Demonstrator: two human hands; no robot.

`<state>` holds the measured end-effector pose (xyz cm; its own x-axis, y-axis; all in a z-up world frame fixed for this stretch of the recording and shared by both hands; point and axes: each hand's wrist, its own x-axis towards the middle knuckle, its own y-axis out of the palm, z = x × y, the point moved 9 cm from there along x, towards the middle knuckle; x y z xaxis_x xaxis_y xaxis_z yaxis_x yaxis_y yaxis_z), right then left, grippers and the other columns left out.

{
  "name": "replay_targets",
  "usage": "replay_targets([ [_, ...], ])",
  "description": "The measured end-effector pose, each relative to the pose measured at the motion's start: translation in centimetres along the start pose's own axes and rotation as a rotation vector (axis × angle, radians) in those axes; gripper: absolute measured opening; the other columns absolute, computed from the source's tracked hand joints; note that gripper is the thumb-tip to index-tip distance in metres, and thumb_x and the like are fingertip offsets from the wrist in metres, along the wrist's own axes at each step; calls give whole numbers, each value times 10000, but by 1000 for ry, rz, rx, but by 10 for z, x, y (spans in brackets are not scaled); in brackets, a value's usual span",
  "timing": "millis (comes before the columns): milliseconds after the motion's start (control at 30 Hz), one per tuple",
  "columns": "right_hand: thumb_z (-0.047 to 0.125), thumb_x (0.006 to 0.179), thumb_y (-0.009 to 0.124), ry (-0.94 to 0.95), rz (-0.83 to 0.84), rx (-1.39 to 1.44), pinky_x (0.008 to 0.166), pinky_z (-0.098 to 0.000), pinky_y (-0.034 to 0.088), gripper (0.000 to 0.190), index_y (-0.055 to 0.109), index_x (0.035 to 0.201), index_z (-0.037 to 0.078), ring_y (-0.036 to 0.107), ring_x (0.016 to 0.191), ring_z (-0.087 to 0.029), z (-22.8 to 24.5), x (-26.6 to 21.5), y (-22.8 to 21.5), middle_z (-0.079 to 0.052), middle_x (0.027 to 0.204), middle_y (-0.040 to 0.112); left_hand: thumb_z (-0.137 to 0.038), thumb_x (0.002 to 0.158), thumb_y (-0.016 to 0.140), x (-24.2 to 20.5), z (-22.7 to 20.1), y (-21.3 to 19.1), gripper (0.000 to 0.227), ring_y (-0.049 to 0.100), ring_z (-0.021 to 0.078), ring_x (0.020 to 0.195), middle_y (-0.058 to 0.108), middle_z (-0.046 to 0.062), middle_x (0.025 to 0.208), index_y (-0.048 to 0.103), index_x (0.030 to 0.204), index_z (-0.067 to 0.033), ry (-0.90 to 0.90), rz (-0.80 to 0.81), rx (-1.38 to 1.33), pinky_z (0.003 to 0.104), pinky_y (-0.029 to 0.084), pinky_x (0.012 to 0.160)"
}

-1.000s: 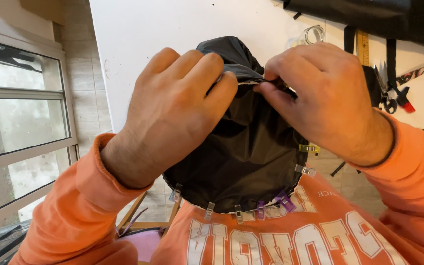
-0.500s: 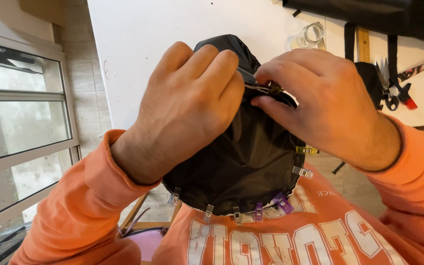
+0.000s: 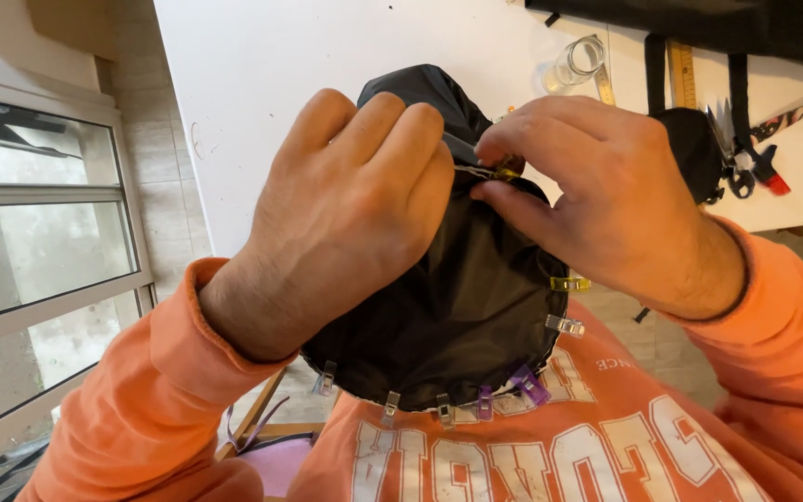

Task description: Attaching plastic clips to the circular opening of a black bag to prepare it for sewing.

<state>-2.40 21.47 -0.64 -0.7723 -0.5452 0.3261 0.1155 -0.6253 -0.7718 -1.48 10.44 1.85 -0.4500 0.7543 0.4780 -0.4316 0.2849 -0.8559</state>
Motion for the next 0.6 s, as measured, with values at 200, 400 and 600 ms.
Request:
replay_targets([
  [200, -20, 998, 789, -4, -7, 38, 776, -384, 500, 171, 629, 1059, -23, 643, 852, -297, -4, -2, -2, -146, 961, 671, 47, 1060, 514, 2, -4, 4, 355, 393, 199, 693, 402, 18, 797, 504, 770, -156, 53, 13, -2, 341, 313, 665],
  [400, 215, 1035, 764, 116, -85, 92, 829, -355, 519, 324, 711, 1151, -83, 716, 945, -253, -32, -14, -37, -162, 1051, 757, 34, 1088, 513, 3, -3, 5, 354, 402, 212, 709, 413, 33, 820, 468, 790, -151, 65, 93, -22, 354, 337, 685],
  [600, 60, 985, 787, 410, -254, 59, 696, -299, 496, 65, 783, 1046, 40, 634, 777, -144, -262, -70, 30, -71, 927, 754, 5, 1054, 579, -9, -3, 6, 268, 493, 234, 750, 553, 46, 920, 534, 841, -150, 52, 252, 8, 358, 369, 732],
])
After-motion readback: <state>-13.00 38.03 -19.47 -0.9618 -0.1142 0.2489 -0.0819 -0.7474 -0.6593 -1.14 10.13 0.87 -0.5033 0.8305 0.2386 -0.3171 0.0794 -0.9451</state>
